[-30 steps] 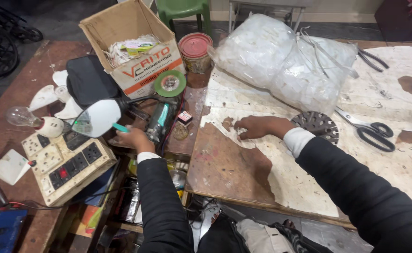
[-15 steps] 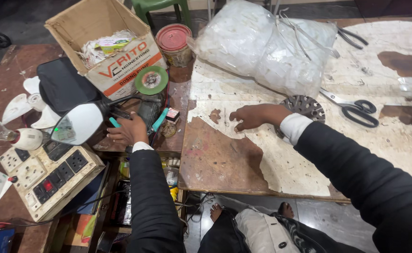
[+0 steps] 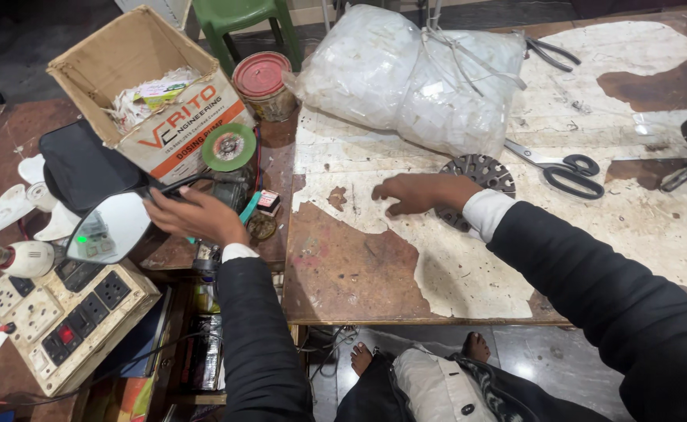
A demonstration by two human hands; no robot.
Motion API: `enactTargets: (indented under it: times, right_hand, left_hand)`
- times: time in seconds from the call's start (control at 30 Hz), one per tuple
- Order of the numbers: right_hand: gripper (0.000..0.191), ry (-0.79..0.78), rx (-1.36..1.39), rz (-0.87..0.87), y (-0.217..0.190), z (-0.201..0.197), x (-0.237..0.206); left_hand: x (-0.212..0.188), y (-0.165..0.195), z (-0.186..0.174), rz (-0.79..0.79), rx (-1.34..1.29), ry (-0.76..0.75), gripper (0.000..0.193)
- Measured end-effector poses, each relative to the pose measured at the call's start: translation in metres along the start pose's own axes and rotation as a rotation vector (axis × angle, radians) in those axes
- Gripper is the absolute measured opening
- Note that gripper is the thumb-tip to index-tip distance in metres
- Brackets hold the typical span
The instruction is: The person handles rusty circular metal disc components on a workbench, moving a cardboard box aside and picking up small parts from it. They fit a small piece onto a disc, use scissors to trim a small item, and press the piece into place on the disc hub.
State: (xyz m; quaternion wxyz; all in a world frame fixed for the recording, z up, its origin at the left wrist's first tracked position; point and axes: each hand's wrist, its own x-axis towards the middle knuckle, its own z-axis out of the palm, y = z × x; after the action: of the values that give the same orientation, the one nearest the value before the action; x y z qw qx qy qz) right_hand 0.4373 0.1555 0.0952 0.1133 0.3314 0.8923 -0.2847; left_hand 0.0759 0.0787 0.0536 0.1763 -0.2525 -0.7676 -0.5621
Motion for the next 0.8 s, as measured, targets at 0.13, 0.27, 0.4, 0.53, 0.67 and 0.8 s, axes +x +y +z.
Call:
enactTargets:
  times: [0.13,0.27,0.4,0.53,0.67,0.8]
  right_hand:
    - [0.047,0.283,0.016,-0.160,-0.001,-0.014,-0.022]
    - [0.047,0.671,0.021,-0.176,0.008,-0.029,-0.062]
    - [0.050,1.149,-0.008,-0.126,0.049,-0.036,-0.112]
    - [0.048,1.453,-0.010,0.075,0.131,-0.042,-0.192]
    - [0.053,1.507,-0.307,0.490,0.216,-0.017,-0.280]
    - [0.058,1.119,-0.452,0.753,0.296,0.007,-0.326]
  left_hand:
    - [-0.017,0.066,0.017,0.201,-0.177,0.101,0.043]
    - [-0.092,0.163,0.026,0.394,-0.592,-0.034,0.041]
    - [-0.183,0.257,0.026,0.505,-0.778,-0.451,0.035]
    - [-0.263,0.321,0.033,0.701,-0.769,-0.856,0.035]
    - [-0.330,0.353,0.057,0.812,-0.609,-1.065,0.036]
    - [-0.361,0.337,0.072,0.964,-0.390,-1.016,0.030]
